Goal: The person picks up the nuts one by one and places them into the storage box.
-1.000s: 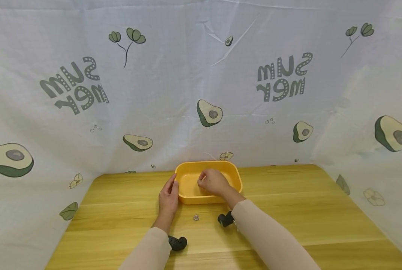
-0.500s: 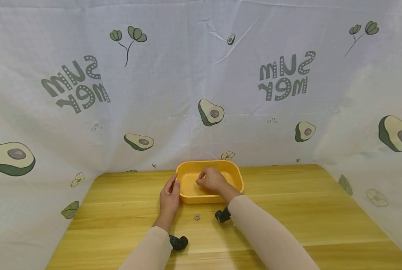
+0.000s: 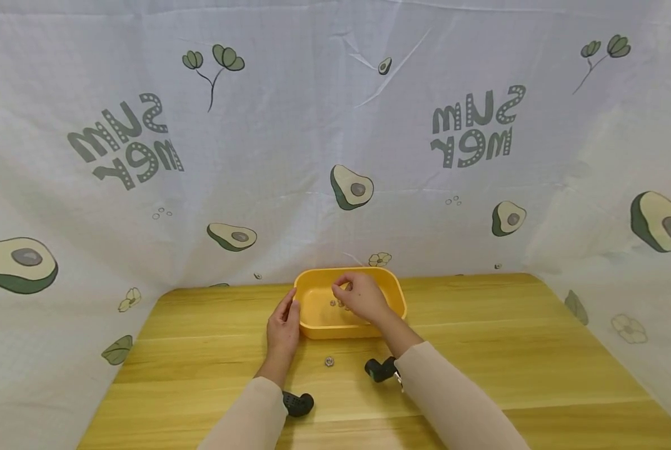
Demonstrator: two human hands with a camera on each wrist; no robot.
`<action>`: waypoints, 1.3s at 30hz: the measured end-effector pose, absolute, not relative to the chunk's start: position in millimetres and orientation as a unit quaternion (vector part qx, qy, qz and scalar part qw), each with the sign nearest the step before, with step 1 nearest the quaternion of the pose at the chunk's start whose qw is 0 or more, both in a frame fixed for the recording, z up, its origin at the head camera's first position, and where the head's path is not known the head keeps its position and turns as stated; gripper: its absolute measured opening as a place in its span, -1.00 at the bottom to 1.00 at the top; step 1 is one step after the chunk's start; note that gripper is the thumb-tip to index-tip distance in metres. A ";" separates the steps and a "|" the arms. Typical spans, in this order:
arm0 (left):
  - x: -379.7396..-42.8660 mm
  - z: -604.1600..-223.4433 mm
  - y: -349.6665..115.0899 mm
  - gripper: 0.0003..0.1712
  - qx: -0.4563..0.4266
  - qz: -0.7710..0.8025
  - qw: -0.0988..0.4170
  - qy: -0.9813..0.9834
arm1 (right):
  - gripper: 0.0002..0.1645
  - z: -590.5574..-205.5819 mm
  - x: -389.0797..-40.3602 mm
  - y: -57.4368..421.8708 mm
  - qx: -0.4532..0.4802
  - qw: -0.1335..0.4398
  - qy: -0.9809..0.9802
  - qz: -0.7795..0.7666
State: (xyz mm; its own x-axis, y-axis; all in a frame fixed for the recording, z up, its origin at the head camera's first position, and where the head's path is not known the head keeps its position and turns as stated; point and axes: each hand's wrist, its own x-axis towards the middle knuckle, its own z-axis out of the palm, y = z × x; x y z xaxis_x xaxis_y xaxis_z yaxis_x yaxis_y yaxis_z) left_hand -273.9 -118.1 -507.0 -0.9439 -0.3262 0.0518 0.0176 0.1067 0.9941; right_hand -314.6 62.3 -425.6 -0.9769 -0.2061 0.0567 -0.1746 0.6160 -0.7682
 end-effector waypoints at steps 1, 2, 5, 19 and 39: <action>-273.9 -506.9 -118.2 -0.53 0.104 -0.661 0.132 -0.731 | -0.80 -424.1 -310.1 62.9 -0.108 0.015 0.895 -0.432; -274.0 -506.7 -118.4 -0.53 0.104 -0.662 0.134 -0.731 | -0.81 -422.6 -305.5 63.0 -0.110 0.013 0.891 -0.440; -273.8 -506.4 -119.1 -0.53 0.101 -0.658 0.138 -0.733 | -0.85 -419.0 -290.3 61.9 -0.119 0.004 0.883 -0.455; -273.9 -504.1 -119.4 -0.52 0.102 -0.658 0.134 -0.734 | -0.92 -460.7 -233.7 54.5 -0.189 0.078 0.872 -0.445; -272.7 -506.4 -116.4 -0.53 0.111 -0.659 0.131 -0.732 | -0.85 -486.9 -232.7 68.3 -0.181 0.107 0.887 -0.412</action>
